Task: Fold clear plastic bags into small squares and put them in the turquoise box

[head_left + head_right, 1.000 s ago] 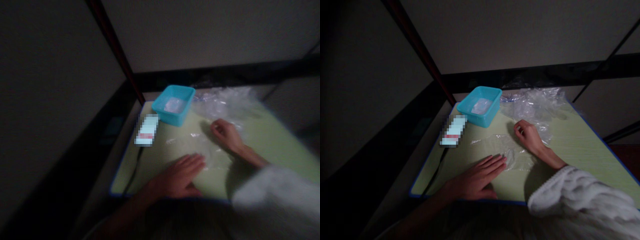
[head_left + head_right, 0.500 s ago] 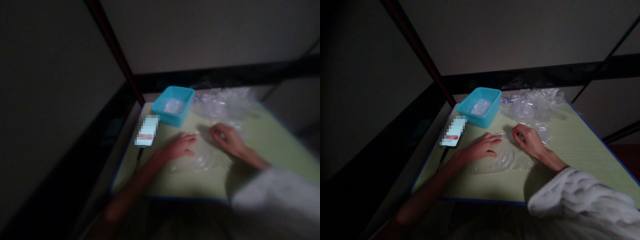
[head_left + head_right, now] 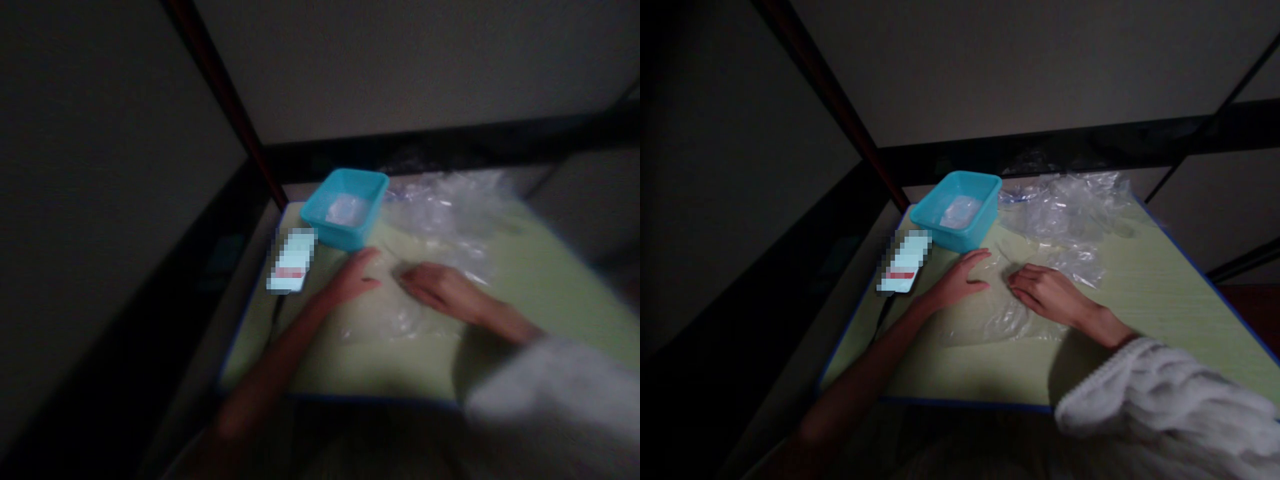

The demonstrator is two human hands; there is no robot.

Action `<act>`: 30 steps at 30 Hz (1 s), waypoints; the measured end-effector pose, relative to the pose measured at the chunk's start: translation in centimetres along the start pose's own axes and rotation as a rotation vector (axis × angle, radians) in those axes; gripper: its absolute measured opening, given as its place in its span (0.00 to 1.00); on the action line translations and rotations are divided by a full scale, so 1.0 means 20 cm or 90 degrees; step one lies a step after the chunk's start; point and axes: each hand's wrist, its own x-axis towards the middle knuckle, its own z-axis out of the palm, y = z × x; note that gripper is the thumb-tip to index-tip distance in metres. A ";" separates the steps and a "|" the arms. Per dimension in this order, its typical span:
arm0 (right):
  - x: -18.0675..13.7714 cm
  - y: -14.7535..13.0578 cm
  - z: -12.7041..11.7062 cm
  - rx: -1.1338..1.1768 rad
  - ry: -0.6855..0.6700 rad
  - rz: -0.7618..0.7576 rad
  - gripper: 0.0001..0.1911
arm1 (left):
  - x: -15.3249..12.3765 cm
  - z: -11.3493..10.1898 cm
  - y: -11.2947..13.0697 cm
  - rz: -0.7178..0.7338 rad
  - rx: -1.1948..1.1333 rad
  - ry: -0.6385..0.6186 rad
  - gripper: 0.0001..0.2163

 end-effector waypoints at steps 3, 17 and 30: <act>0.00 0.05 0.04 -0.011 0.035 0.061 0.14 | 0.00 0.01 -0.01 -0.018 0.020 0.014 0.28; 0.02 0.26 0.17 -0.138 0.014 0.192 0.25 | 0.01 0.02 0.00 0.016 -0.026 -0.004 0.24; 0.02 0.16 0.01 0.126 0.196 0.133 0.11 | 0.02 0.05 0.03 -0.013 -0.114 0.017 0.33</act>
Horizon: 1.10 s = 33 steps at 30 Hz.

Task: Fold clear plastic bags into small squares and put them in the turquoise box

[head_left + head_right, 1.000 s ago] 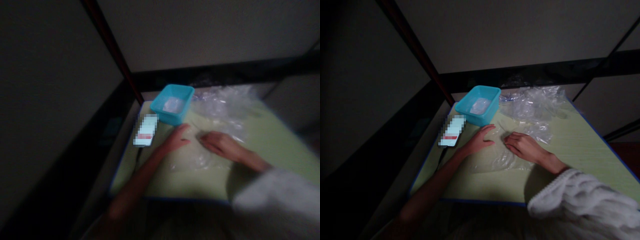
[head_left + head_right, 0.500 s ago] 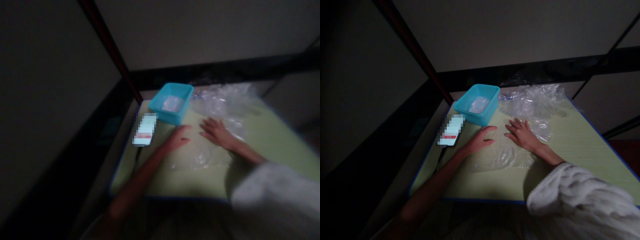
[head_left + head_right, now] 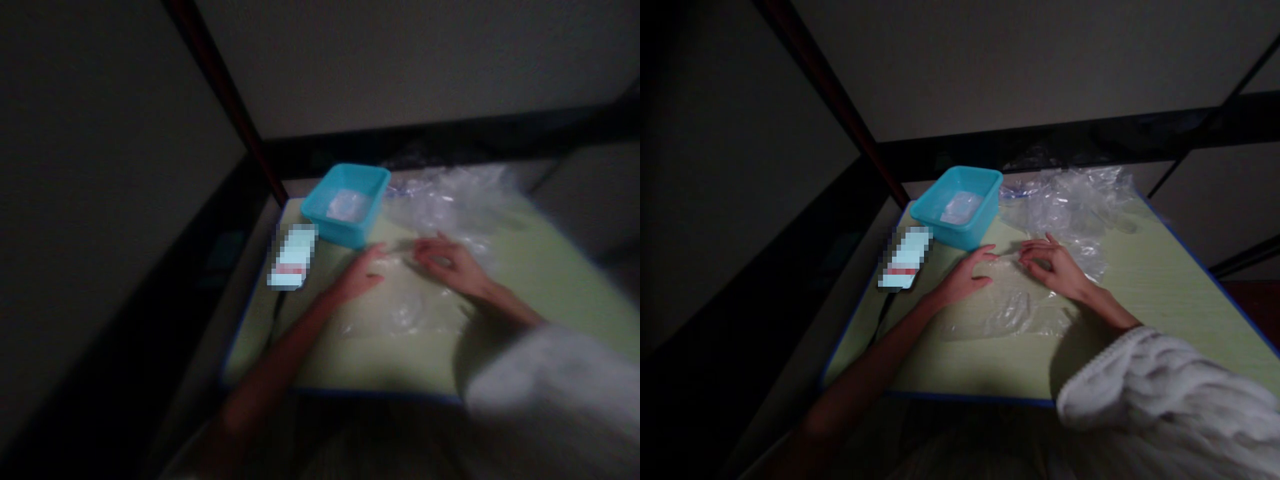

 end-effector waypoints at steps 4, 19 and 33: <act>-0.01 -0.02 -0.01 0.008 0.019 0.027 0.08 | -0.01 0.00 0.01 0.031 0.027 -0.018 0.30; -0.11 -0.02 0.11 -0.288 -0.237 -0.166 0.41 | -0.10 0.00 0.04 0.152 0.451 -0.146 0.27; -0.13 -0.02 0.00 -0.235 -0.285 -0.074 0.38 | -0.09 -0.03 0.04 0.135 0.414 -0.160 0.28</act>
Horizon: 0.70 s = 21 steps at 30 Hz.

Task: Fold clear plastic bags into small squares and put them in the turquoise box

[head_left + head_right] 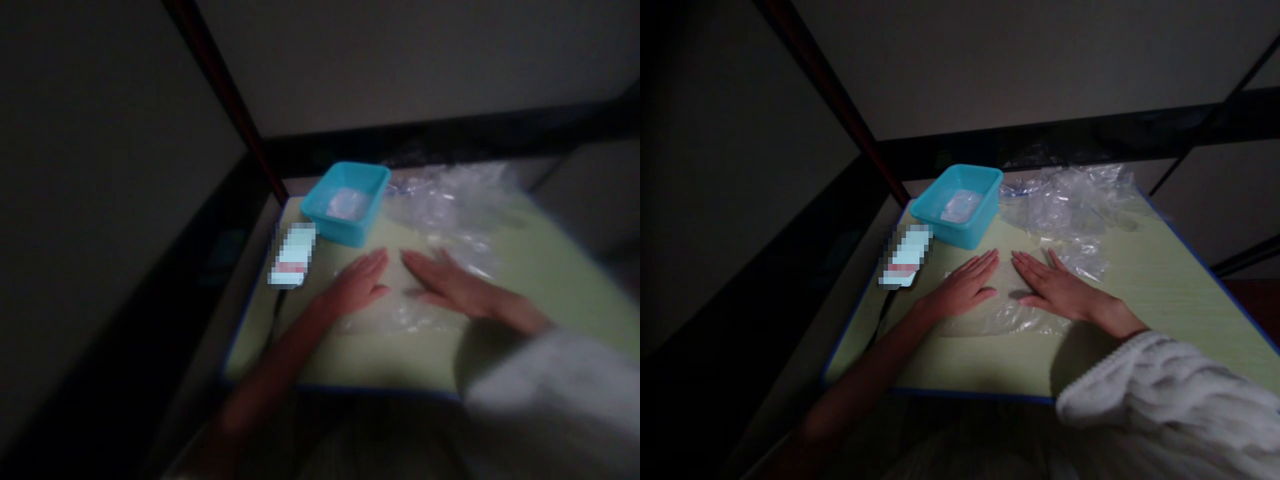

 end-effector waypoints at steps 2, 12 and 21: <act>0.00 0.01 -0.06 0.027 0.021 0.039 0.32 | -0.01 -0.05 0.00 -0.010 -0.054 0.014 0.27; 0.03 -0.03 -0.11 0.030 0.085 0.049 0.21 | -0.24 -0.17 0.11 -0.028 -0.042 -0.061 0.17; 0.16 -0.07 0.05 0.010 0.079 -0.020 0.24 | -0.40 -0.16 0.30 0.067 0.061 -0.077 0.16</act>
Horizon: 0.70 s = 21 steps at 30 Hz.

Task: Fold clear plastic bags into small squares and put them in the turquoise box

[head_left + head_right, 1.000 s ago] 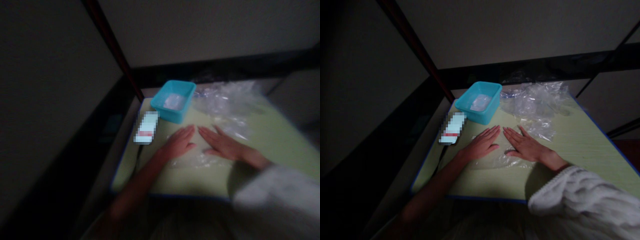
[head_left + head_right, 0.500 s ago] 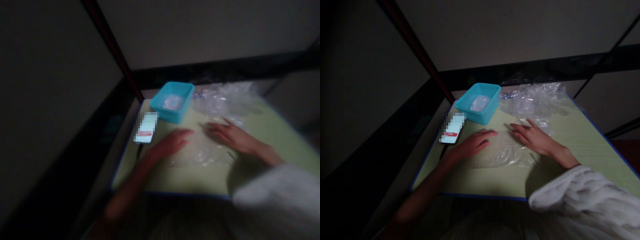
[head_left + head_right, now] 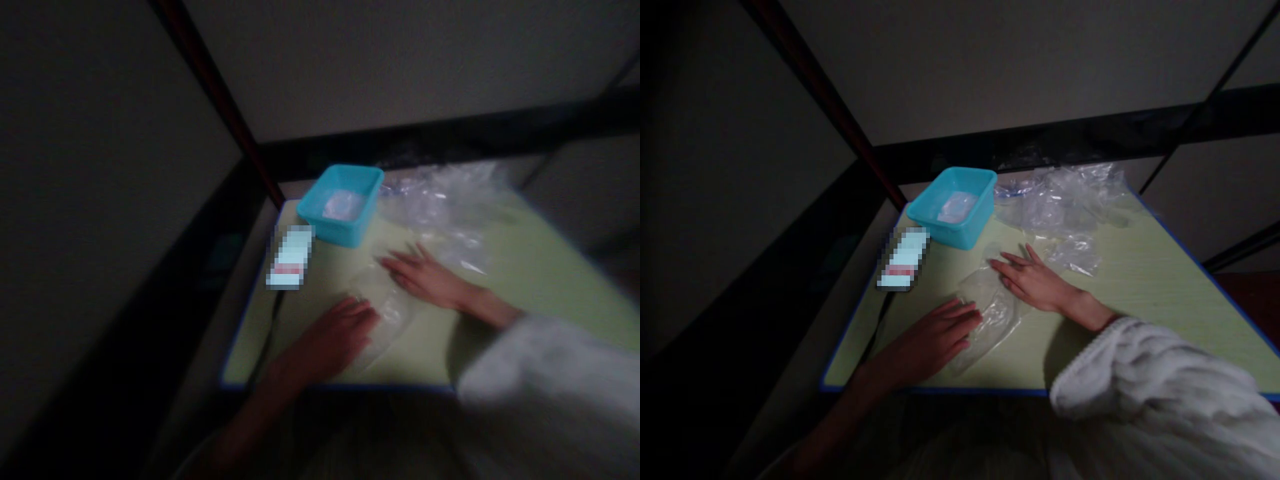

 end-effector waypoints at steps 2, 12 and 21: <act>0.00 0.00 -0.01 0.013 0.005 -0.020 0.24 | 0.00 -0.02 0.03 0.024 -0.014 0.002 0.16; -0.10 0.05 -0.25 0.057 0.066 -0.018 0.18 | -0.03 -0.01 -0.04 0.060 -0.115 -0.035 0.17; -0.12 0.07 -0.20 0.014 0.006 -0.006 0.18 | -0.03 0.04 0.11 -0.071 -0.044 -0.011 0.18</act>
